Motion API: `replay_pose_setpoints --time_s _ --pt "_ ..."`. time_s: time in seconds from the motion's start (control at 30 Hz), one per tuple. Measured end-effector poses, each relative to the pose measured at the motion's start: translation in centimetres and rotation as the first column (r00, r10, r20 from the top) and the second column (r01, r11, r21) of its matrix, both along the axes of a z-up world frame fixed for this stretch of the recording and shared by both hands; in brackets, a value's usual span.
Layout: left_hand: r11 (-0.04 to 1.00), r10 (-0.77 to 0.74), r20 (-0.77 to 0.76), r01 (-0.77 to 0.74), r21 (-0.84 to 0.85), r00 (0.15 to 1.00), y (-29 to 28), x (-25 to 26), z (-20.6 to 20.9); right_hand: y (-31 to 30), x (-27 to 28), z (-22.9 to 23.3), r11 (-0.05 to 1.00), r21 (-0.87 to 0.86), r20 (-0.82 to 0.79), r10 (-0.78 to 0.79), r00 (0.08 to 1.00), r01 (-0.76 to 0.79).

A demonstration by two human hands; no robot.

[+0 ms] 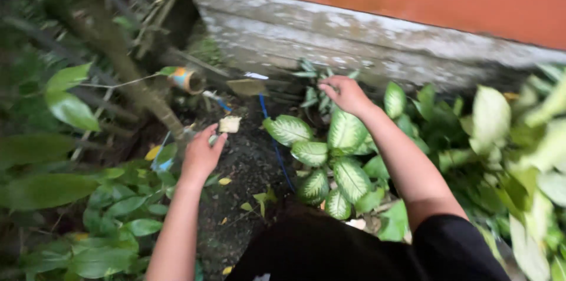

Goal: Pulling weeds and grass from potted plants and the surrounding ground in an outdoor garden.

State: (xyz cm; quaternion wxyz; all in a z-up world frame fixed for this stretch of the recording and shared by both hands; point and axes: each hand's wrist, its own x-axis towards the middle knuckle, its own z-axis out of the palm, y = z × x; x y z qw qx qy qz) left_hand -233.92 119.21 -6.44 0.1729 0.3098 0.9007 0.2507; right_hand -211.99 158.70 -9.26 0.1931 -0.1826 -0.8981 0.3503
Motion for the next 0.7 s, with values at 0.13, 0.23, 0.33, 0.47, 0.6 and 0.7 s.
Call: replay_pose_setpoints --time_s 0.13,0.23,0.33,0.47,0.6,0.7 --pt "0.989 -0.116 -0.025 0.118 0.084 0.993 0.2 1.2 -1.1 -0.1 9.8 0.3 0.993 0.095 -0.098 -0.061 0.993 0.070" --pt "0.974 -0.191 -0.011 0.191 0.123 0.982 0.4 3.3 -0.6 -3.3 17.5 1.6 0.964 0.118 -0.012 -0.240 0.971 0.240" --pt "0.956 -0.272 0.047 0.264 0.131 0.961 1.4 3.6 -1.5 -5.3 23.7 1.0 0.884 0.135 0.076 -0.459 0.885 0.447" --pt "0.928 -0.347 0.003 0.343 0.144 0.938 2.6 3.7 -6.5 -8.6 30.8 0.4 0.794 0.123 0.216 -0.607 0.765 0.595" --pt "0.901 -0.395 -0.018 0.391 0.188 0.918 4.5 4.2 -10.4 -11.8 36.0 -0.1 0.702 0.087 0.217 -0.706 0.674 0.707" --pt "0.878 -0.440 -0.027 0.436 0.199 0.898 6.2 4.9 -12.7 -14.0 39.8 -1.1 0.624 0.081 0.241 -0.769 0.592 0.777"
